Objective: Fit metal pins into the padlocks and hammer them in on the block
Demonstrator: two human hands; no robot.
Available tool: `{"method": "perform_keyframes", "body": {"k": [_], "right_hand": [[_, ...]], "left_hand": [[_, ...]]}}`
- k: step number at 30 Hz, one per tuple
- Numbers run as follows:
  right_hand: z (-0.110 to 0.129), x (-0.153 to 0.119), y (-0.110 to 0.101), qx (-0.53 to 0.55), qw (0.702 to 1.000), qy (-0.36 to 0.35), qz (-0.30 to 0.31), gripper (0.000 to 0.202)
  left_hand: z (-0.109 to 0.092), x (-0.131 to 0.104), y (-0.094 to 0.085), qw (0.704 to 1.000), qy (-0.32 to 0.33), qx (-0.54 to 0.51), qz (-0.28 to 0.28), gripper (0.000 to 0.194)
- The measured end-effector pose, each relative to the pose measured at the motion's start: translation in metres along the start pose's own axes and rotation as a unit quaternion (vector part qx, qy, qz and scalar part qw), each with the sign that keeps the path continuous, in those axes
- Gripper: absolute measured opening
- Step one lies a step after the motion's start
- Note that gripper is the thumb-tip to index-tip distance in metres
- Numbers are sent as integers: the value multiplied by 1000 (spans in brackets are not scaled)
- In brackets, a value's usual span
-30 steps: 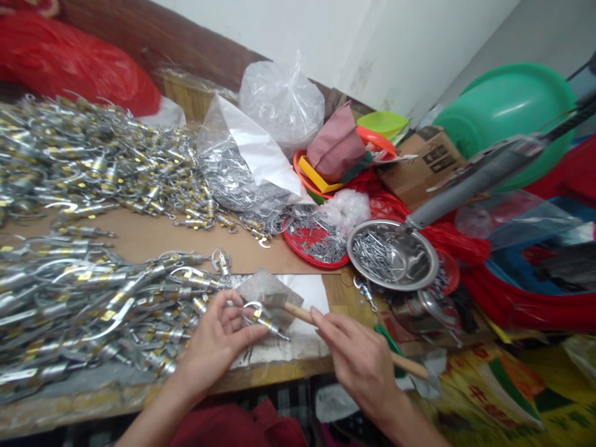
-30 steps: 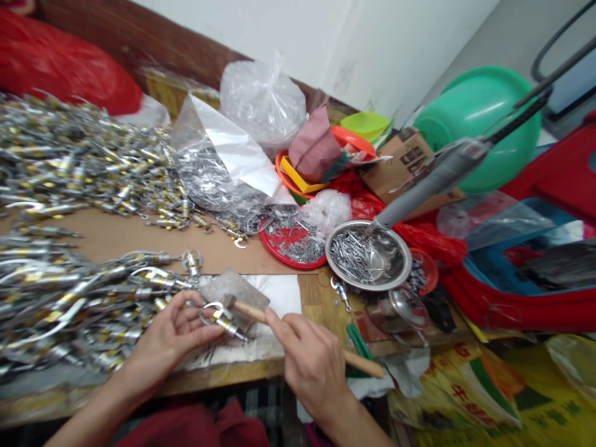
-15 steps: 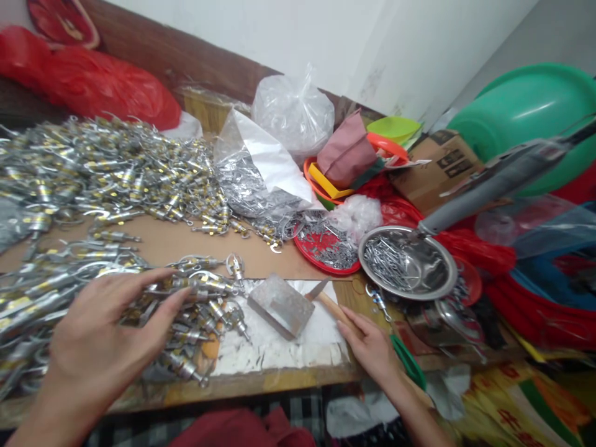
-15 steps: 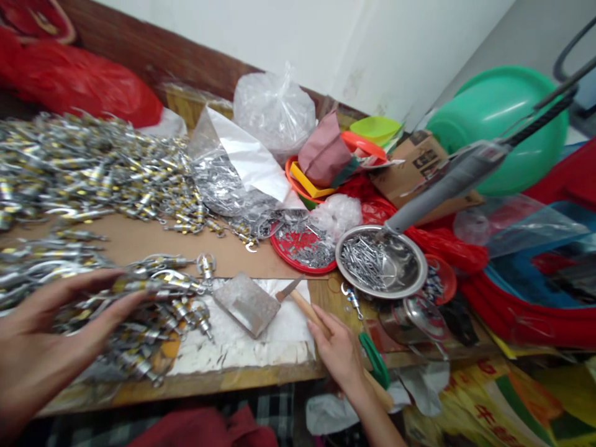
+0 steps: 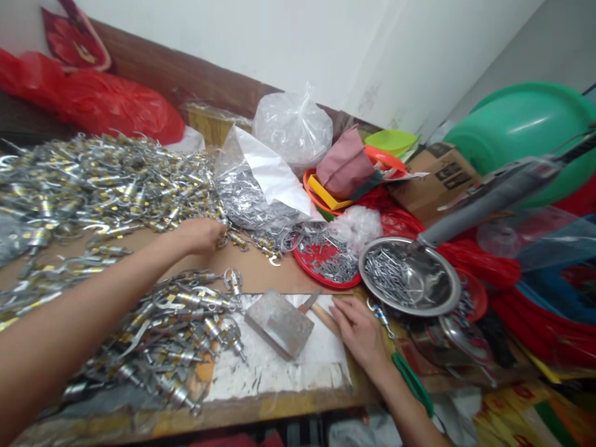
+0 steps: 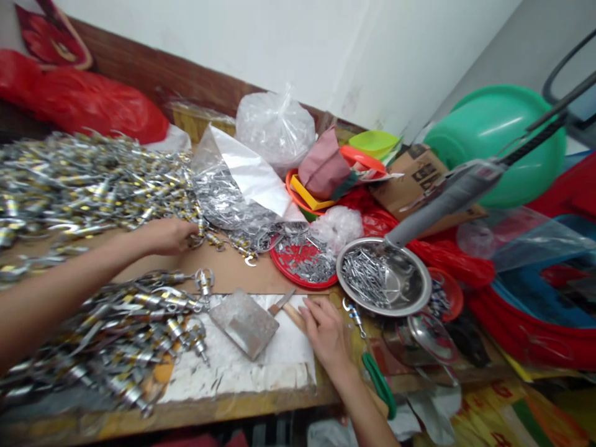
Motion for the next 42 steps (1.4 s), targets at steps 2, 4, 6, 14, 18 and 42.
{"method": "perform_keyframes", "body": {"k": [2,4,6,14,18,42], "right_hand": [[-6,25,-3,-7,1000,2,-16,28],[-14,55,1,-20,1000,4,-8,27],[-19,87,10,-33,999,0,11,24],[8,166,63,-80,993,-43,79,24],[11,153,68,-96,990,-53,88,24],[17,157,62,-81,991,-86,69,33]], "left_hand": [[-3,5,18,998,23,38,47,22],[-4,7,28,994,40,64,79,20],[-3,10,28,991,51,74,100,15],[-47,2,-17,996,76,-12,44,49],[-77,-54,-17,939,-3,-343,-16,40],[-83,-146,52,932,-80,-344,-77,23]]}}
Point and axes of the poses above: each hand's wrist, its own x-axis towards the middle knuckle, its own y-axis out of the palm, z = x × y, the point moved 7 cm from there along x, towards the middle knuckle, and after that the axes turned 3 degrees about -x, right-handed, at the moved point
